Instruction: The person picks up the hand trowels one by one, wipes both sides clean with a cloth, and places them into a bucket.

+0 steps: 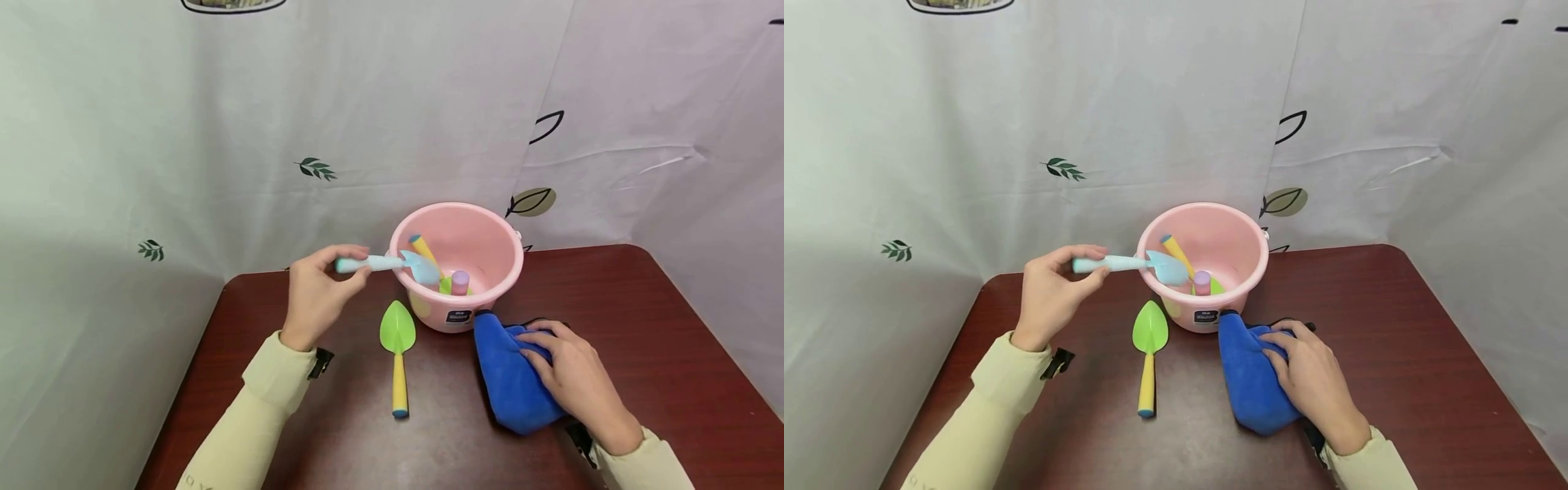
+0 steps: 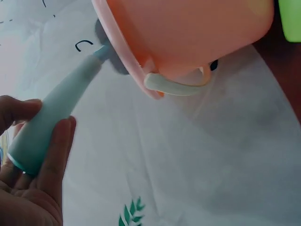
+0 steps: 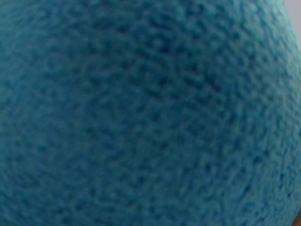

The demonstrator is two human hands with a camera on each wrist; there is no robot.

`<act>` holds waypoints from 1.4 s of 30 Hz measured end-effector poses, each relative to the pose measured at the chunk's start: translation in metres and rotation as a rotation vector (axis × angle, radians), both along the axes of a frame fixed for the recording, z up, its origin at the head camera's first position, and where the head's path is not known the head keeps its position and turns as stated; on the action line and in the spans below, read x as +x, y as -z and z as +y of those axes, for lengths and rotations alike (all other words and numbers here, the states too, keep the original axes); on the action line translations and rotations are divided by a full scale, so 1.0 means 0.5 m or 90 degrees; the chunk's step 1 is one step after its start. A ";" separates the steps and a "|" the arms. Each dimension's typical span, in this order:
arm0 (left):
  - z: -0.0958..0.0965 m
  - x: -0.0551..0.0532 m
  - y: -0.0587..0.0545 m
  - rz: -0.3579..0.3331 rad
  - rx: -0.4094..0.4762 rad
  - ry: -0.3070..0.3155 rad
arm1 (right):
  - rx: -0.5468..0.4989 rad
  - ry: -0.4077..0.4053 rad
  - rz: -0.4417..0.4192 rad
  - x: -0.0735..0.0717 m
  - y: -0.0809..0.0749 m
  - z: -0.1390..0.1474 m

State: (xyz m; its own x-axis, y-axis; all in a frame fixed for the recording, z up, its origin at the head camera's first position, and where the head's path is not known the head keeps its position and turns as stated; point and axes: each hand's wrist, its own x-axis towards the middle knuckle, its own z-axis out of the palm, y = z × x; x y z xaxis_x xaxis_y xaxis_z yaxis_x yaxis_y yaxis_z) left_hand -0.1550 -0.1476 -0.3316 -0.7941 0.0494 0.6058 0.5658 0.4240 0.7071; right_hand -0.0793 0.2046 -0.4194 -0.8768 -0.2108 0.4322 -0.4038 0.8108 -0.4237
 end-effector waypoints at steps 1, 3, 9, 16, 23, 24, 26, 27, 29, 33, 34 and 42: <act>0.005 -0.005 -0.004 0.006 -0.024 -0.005 | 0.000 0.001 0.000 0.000 0.000 0.000; 0.014 -0.014 -0.009 0.023 -0.076 -0.012 | 0.000 0.001 -0.002 0.000 0.000 -0.001; 0.041 -0.040 -0.014 0.045 -0.153 -0.010 | -0.002 0.001 -0.015 0.001 0.001 -0.003; 0.069 -0.060 -0.012 0.016 -0.209 0.001 | -0.001 0.004 -0.021 0.002 0.001 -0.004; 0.092 -0.074 0.002 0.010 -0.294 0.007 | -0.002 0.004 -0.014 0.003 0.004 -0.004; 0.094 -0.076 0.005 0.001 -0.299 0.010 | -0.002 0.005 -0.012 0.003 0.005 -0.004; 0.098 -0.080 0.012 -0.018 -0.306 0.013 | -0.001 0.004 -0.010 0.002 0.005 -0.004; 0.099 -0.081 0.016 -0.027 -0.308 0.014 | -0.001 0.003 -0.010 0.002 0.006 -0.004; 0.101 -0.083 0.023 -0.040 -0.310 0.015 | -0.001 0.000 -0.010 0.002 0.006 -0.005; 0.102 -0.084 0.032 -0.048 -0.312 0.014 | -0.001 0.000 -0.007 0.002 0.006 -0.005; 0.102 -0.084 0.033 -0.048 -0.314 0.015 | -0.001 0.001 -0.006 0.002 0.006 -0.005; 0.100 -0.082 0.036 -0.049 -0.310 0.024 | 0.004 0.003 -0.004 0.001 0.007 -0.005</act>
State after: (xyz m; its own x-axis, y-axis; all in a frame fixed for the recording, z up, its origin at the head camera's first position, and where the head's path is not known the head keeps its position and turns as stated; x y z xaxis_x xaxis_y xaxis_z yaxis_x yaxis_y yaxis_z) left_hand -0.1960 -0.0975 -0.3495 -0.8280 0.3416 0.4447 0.5409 0.6956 0.4729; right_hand -0.0786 0.2019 -0.4230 -0.8804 -0.2094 0.4255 -0.3973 0.8156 -0.4206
